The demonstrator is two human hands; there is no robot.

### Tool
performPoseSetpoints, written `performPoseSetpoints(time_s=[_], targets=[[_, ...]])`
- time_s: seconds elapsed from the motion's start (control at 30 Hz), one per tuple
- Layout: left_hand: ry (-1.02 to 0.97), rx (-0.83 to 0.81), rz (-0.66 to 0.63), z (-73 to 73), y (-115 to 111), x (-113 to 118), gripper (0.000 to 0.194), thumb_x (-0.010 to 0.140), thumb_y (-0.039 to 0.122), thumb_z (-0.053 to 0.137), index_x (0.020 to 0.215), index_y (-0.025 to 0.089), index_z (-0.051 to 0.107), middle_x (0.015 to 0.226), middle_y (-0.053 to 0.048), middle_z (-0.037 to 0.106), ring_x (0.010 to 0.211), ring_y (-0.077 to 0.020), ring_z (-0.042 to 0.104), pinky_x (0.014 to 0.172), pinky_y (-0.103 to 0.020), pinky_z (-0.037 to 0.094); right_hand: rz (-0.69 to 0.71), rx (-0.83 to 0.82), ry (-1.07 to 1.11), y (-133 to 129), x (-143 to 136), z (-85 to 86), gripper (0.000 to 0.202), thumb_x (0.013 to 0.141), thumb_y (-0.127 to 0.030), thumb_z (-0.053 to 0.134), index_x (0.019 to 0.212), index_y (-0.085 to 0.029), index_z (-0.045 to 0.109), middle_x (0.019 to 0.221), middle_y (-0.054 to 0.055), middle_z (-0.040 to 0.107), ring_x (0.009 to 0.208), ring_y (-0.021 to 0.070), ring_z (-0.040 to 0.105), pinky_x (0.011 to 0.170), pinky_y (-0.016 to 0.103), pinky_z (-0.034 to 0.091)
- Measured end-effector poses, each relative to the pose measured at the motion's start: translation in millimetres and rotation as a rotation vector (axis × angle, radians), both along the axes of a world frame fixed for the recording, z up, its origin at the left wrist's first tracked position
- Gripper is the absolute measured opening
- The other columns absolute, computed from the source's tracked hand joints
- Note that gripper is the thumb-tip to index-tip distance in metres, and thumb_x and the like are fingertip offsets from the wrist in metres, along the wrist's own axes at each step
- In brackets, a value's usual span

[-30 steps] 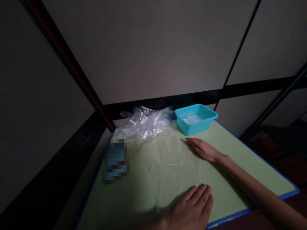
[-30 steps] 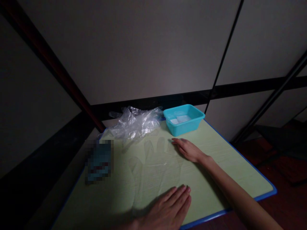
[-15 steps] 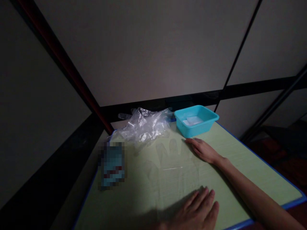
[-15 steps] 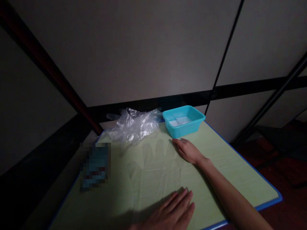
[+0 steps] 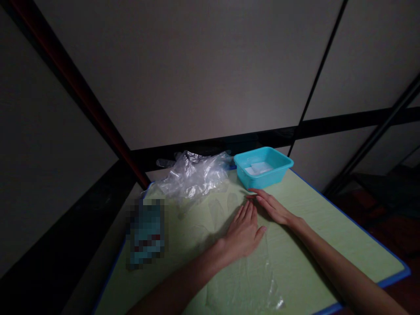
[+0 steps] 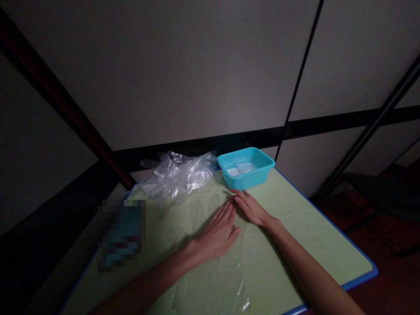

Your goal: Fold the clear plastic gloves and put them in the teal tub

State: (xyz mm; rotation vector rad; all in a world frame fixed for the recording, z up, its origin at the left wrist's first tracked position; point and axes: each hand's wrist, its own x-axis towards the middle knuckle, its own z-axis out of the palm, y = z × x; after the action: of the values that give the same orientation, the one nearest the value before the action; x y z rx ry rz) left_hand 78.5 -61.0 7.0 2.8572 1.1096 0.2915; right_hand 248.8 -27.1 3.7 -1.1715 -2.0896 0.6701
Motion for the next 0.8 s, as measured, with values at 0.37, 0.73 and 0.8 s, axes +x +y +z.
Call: performPoseSetpoints(time_s=[0.37, 0.73, 0.8], targets=[[0.032, 0.086, -0.012, -13.5, 3.0, 5.7, 0.060, 0.088, 0.043, 0.020, 0.126, -0.002, 0.027, 0.134, -0.022, 0.029, 0.127, -0.0259, 0.019, 0.104, -0.037, 0.015, 0.028, 0.068, -0.130, -0.4, -3.0, 5.4, 0.040, 0.091, -0.035, 0.024, 0.127, -0.019, 0.030, 0.116, 0.008, 0.055, 0.106, 0.0223, 0.048, 0.094, 0.045, 0.030], [0.079, -0.003, -0.083, -2.5, -51.2, -21.1, 0.064, 0.088, 0.048, 0.020, 0.133, 0.003, 0.016, 0.141, -0.015, 0.011, 0.129, -0.0238, 0.004, 0.105, -0.036, 0.012, 0.041, 0.104, -0.183, -0.9, -4.5, 7.5, 0.039, 0.091, -0.032, 0.024, 0.127, -0.019, 0.029, 0.114, 0.008, 0.056, 0.105, 0.0230, 0.049, 0.093, 0.046, 0.029], [0.078, -0.029, -0.117, 1.8, -62.6, -26.6, 0.064, 0.088, 0.048, 0.021, 0.134, 0.004, 0.013, 0.142, -0.014, 0.008, 0.129, -0.0237, 0.002, 0.105, -0.036, 0.012, 0.040, 0.094, -0.188, -1.7, -4.6, 8.0, 0.038, 0.091, -0.032, 0.024, 0.127, -0.020, 0.029, 0.114, 0.008, 0.056, 0.105, 0.0228, 0.049, 0.094, 0.046, 0.029]])
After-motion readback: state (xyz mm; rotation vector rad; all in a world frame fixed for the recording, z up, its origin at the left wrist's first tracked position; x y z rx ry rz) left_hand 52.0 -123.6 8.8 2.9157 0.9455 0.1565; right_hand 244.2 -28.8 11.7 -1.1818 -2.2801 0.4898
